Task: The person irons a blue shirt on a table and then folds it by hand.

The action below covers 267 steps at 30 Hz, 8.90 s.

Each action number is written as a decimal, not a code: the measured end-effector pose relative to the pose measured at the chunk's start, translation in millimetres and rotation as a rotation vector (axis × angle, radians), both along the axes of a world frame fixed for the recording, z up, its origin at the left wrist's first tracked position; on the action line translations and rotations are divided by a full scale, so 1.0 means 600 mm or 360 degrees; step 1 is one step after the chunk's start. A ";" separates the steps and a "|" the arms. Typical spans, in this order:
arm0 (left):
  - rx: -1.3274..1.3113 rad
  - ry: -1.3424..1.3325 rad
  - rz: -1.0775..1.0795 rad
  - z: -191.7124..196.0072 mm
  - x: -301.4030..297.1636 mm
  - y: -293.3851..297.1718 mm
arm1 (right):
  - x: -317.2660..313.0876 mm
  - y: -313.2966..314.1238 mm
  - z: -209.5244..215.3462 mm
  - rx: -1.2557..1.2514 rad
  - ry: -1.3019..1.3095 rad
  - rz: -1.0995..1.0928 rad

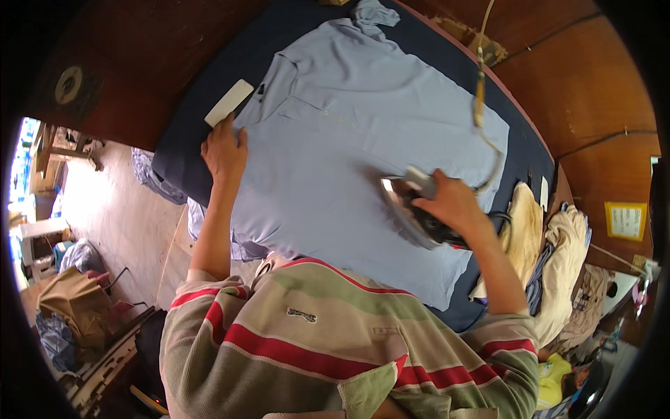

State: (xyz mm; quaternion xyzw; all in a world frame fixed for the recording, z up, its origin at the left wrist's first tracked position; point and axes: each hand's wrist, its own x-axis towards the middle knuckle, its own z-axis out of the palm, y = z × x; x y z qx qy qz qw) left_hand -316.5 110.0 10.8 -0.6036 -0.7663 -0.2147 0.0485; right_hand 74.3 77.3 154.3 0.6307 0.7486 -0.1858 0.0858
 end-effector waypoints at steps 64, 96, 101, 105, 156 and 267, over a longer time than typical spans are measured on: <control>-0.0319 -0.0777 0.0664 0.001 -0.059 -0.140 | -0.497 0.107 -0.027 0.0062 0.0286 0.0926; -0.0062 -0.0922 0.0646 -0.010 -0.045 -0.196 | -0.296 -0.065 -0.029 -0.0147 0.0208 0.0532; -0.0040 -0.0884 0.0610 -0.007 -0.045 -0.196 | -0.303 -0.064 -0.027 -0.0095 0.0240 0.0362; -0.0100 -0.0955 0.0576 0.004 -0.044 -0.193 | -0.381 -0.014 -0.029 0.0003 0.0275 0.0425; -0.0175 0.0184 -0.0348 -0.041 -0.017 -0.105 | -0.191 -0.161 -0.032 -0.0217 0.0182 0.0693; -0.0162 -0.0192 -0.1374 -0.029 0.376 0.004 | -0.412 0.363 -0.028 0.0006 0.0176 0.2015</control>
